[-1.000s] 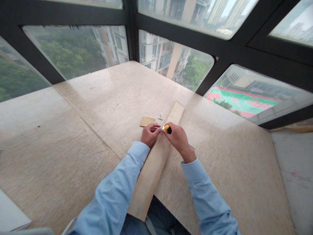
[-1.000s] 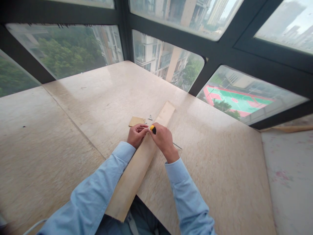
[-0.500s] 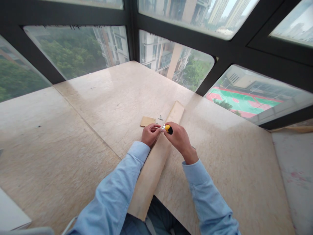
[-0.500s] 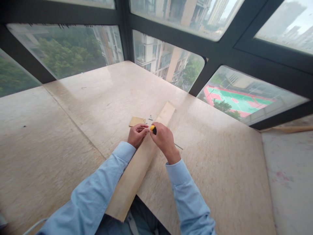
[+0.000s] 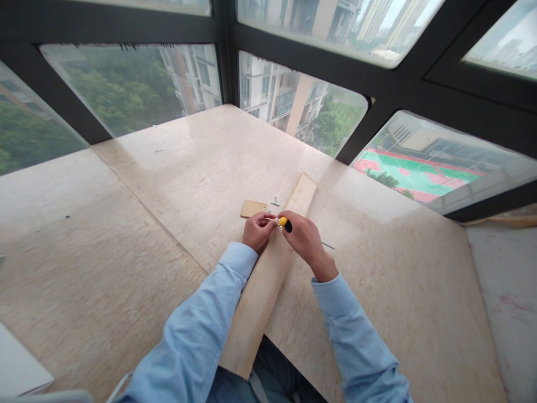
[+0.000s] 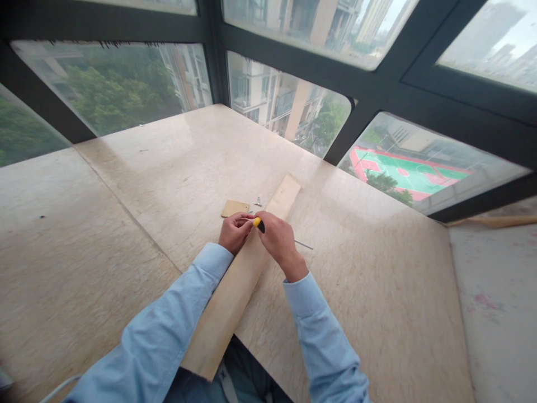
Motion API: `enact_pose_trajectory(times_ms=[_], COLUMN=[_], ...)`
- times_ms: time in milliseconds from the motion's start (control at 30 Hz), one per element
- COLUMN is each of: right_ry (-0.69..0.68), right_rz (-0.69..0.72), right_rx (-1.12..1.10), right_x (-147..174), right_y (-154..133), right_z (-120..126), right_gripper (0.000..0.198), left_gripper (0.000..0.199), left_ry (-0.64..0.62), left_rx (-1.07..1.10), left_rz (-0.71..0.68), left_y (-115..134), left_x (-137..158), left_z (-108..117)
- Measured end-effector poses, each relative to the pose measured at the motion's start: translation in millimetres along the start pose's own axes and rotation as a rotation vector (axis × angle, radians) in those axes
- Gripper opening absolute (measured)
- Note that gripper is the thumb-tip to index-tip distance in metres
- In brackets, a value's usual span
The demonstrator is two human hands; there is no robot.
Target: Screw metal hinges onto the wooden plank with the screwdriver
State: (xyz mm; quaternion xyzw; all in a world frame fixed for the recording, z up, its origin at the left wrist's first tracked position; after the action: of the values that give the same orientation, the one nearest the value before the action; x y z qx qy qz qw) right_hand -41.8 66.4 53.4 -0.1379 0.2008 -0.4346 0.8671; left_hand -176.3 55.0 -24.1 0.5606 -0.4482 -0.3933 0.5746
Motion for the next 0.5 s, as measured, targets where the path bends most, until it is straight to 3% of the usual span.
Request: enact_pose_trajectory(times_ms=[200, 367, 500], right_ry=[0.068, 0.037, 0.024], right_rz=[-0.013, -0.113, -0.084], right_rx=[-0.046, 0.067, 0.063], right_x=[-1.5, -1.3, -0.6], right_y=[5.7, 3.6, 0.5], right_z=[0.7, -1.2, -0.2], right_gripper=[0.024, 0.019, 0.016], left_gripper=[0.024, 0.025, 0.023], left_ry=[-0.004, -0.002, -0.006], left_rx=[-0.015, -0.016, 0.007], left_rz=[0.001, 0.001, -0.004], left_y=[0.8, 2.4, 1.7], left_x=[0.7, 1.0, 0.8], left_z=[0.9, 1.1, 0.1])
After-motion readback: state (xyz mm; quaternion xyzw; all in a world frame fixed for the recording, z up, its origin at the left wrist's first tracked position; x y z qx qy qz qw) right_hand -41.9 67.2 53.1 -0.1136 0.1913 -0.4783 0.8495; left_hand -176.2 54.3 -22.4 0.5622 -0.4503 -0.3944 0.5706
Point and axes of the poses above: each hand's wrist, its own x-axis away from the middle knuckle, its own z-axis out of the back of the hand, y = z × x, the point moved 4 cm from there along -x, towards the middle knuckle, and after that the axes turned 4 degrees about z, right-handed, at the moved point
